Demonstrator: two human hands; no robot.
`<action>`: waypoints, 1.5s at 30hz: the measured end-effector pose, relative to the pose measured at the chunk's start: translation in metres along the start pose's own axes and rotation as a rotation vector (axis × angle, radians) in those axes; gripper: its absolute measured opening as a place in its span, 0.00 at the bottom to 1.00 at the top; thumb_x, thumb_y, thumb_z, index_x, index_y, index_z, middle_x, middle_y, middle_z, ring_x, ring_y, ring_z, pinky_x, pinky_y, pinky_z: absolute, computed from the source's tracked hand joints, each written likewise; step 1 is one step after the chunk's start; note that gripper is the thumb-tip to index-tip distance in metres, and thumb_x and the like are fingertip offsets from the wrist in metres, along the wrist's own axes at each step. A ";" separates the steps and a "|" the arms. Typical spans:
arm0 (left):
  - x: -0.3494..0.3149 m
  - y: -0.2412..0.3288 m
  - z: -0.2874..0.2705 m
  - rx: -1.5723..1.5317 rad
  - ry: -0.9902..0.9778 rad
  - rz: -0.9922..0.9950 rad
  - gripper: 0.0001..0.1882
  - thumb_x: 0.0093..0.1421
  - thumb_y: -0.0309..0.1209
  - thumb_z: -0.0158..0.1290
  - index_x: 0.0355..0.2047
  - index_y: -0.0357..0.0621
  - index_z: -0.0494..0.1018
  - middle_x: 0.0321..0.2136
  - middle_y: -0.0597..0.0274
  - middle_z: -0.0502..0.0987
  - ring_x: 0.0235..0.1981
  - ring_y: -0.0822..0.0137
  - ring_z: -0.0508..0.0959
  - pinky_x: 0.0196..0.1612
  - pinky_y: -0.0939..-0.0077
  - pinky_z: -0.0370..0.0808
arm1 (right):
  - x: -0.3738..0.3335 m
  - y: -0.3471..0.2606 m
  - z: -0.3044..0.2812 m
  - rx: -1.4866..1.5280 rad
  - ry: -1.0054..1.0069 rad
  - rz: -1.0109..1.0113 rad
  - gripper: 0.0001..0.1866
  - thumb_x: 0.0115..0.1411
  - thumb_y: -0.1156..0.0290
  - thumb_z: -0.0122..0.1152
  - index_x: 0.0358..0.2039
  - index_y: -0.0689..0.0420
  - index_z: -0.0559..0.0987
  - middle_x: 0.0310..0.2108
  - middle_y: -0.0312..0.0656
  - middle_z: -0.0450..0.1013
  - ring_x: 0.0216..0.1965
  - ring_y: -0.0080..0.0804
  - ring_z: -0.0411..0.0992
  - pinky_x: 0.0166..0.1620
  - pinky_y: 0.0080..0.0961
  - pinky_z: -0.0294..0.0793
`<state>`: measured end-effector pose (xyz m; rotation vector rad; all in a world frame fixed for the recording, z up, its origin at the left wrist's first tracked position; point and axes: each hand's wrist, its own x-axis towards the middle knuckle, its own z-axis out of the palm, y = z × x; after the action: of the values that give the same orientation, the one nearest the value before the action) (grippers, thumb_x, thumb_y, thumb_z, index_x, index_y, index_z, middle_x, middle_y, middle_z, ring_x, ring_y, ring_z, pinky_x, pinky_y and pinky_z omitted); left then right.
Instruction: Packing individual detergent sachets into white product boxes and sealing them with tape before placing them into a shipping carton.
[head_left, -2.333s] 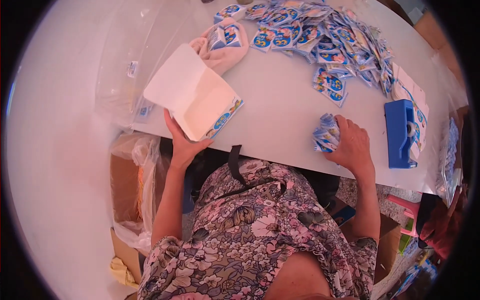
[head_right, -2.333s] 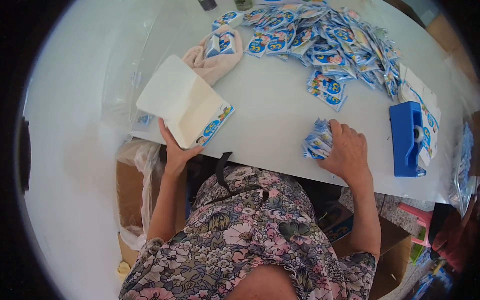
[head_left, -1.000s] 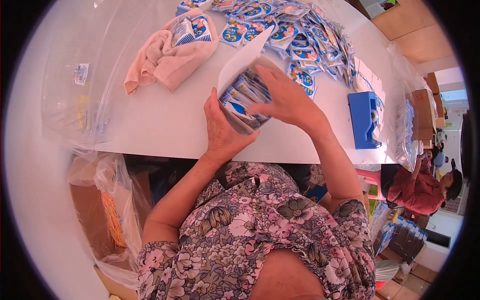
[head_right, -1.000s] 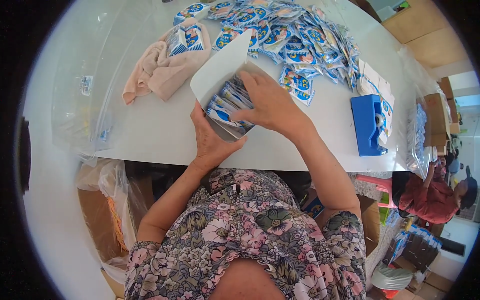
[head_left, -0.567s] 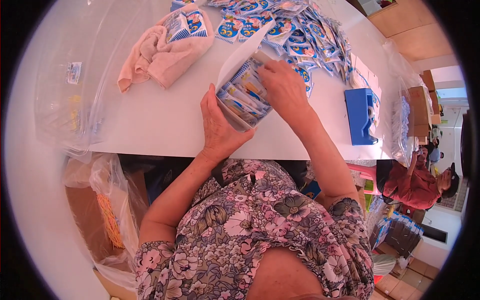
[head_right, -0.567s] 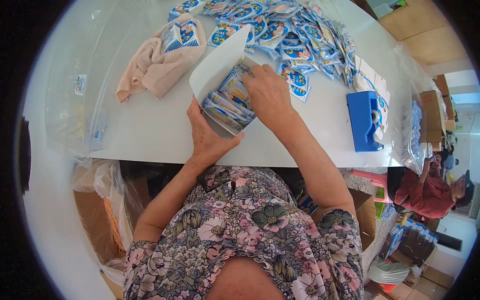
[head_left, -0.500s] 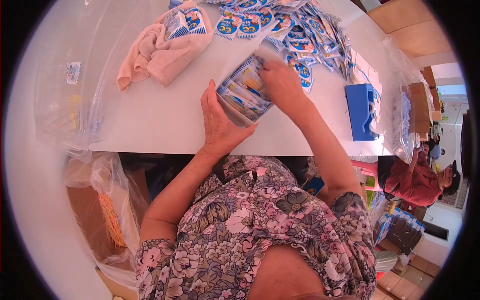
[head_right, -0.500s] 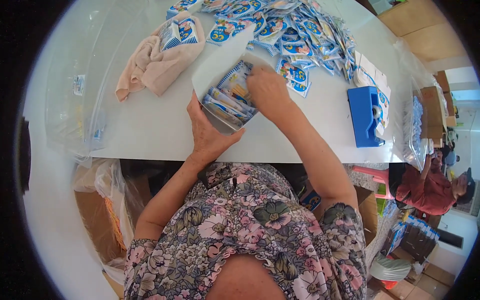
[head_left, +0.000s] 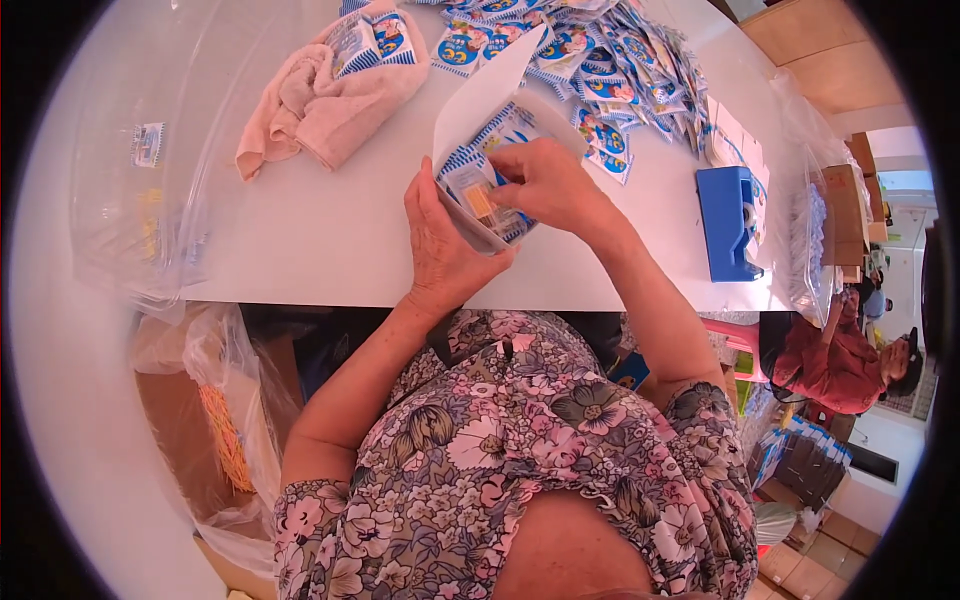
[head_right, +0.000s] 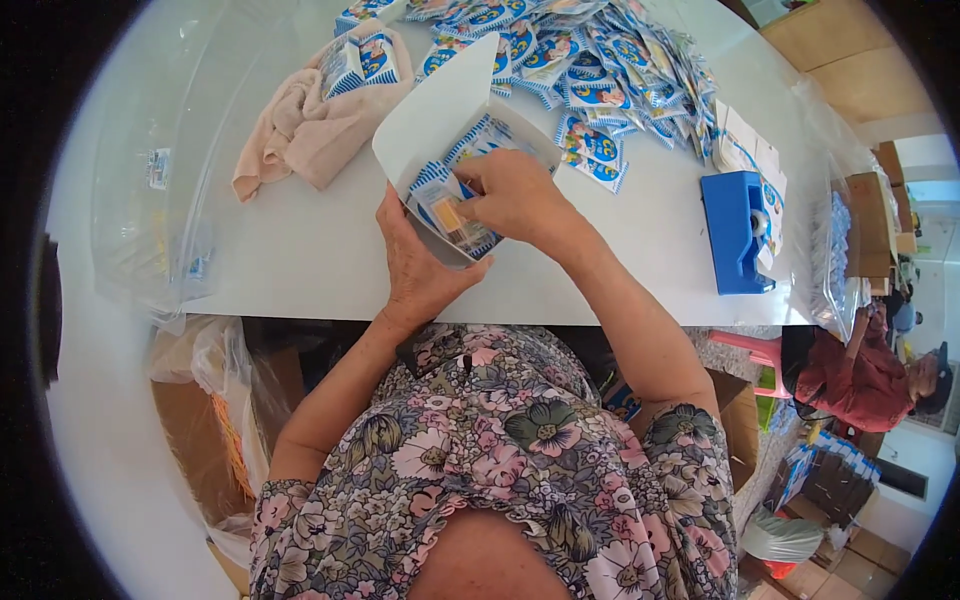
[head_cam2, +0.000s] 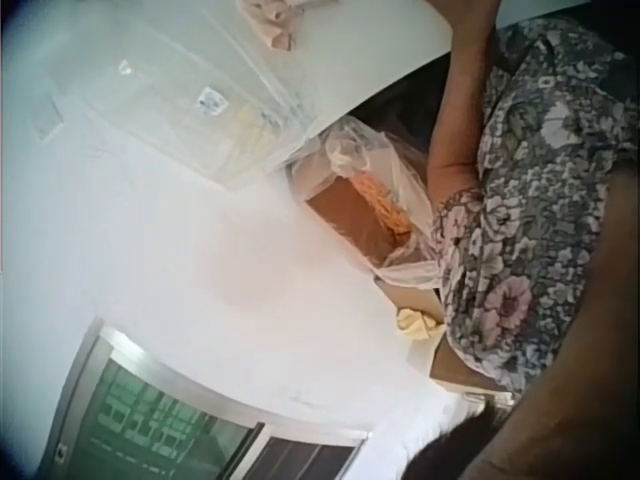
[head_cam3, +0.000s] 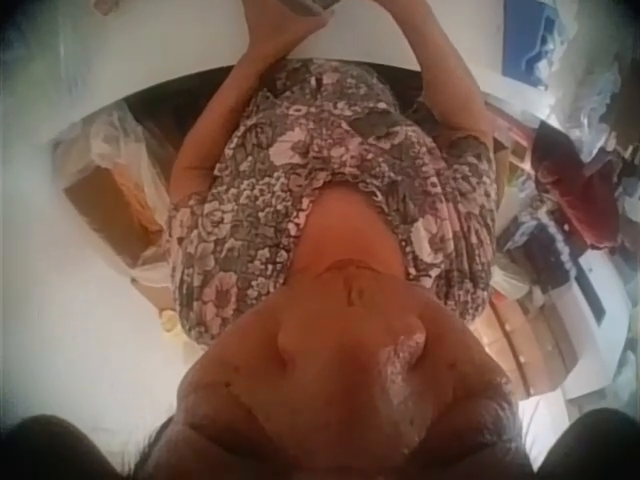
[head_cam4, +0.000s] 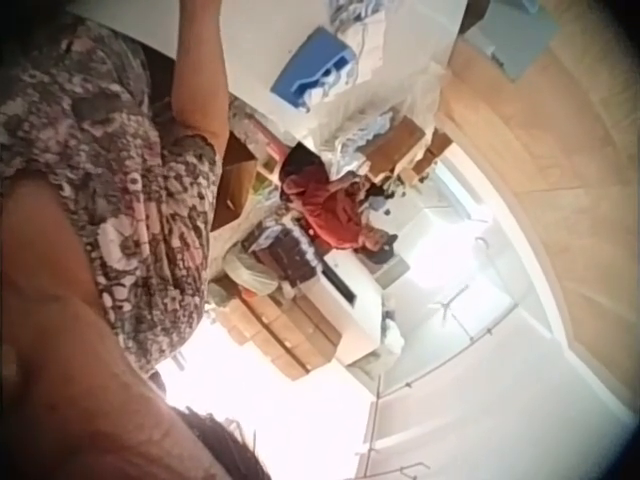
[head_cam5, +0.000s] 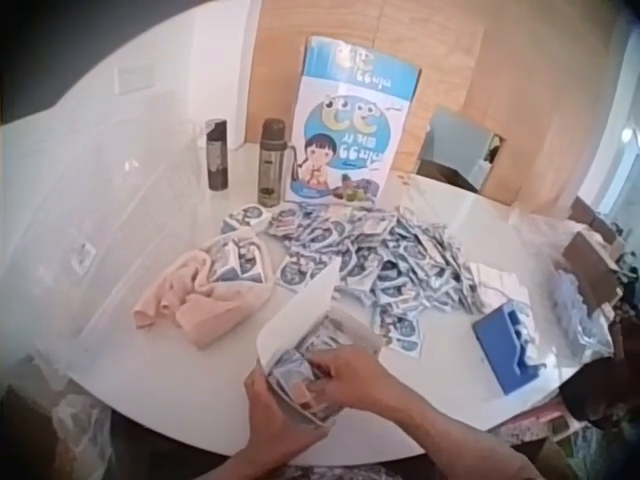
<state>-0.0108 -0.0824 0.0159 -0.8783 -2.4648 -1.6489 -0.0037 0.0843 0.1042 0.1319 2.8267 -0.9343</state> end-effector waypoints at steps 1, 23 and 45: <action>0.000 0.000 0.000 0.001 0.004 0.003 0.68 0.34 0.33 0.73 0.67 0.33 0.37 0.61 0.39 0.51 0.63 0.43 0.56 0.65 0.53 0.58 | 0.003 0.003 0.007 0.002 0.002 0.001 0.12 0.49 0.63 0.67 0.30 0.58 0.80 0.26 0.50 0.77 0.31 0.51 0.76 0.34 0.45 0.73; 0.007 -0.025 -0.024 -0.492 0.166 -0.033 0.65 0.41 0.16 0.65 0.69 0.37 0.29 0.66 0.43 0.48 0.67 0.51 0.57 0.65 0.54 0.62 | 0.002 0.142 -0.031 -0.363 0.757 0.000 0.20 0.56 0.64 0.66 0.47 0.60 0.77 0.52 0.46 0.72 0.54 0.44 0.70 0.48 0.39 0.75; 0.030 0.039 0.024 0.121 -0.477 0.436 0.20 0.54 0.27 0.61 0.47 0.38 0.75 0.46 0.50 0.76 0.47 0.51 0.74 0.51 0.60 0.71 | -0.050 0.137 -0.035 -0.308 0.358 -0.114 0.26 0.49 0.74 0.67 0.51 0.53 0.76 0.58 0.42 0.68 0.59 0.44 0.65 0.56 0.43 0.66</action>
<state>-0.0110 -0.0382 0.0486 -1.8058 -2.3443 -1.2363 0.0596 0.2133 0.0607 0.1088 3.2987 -0.5245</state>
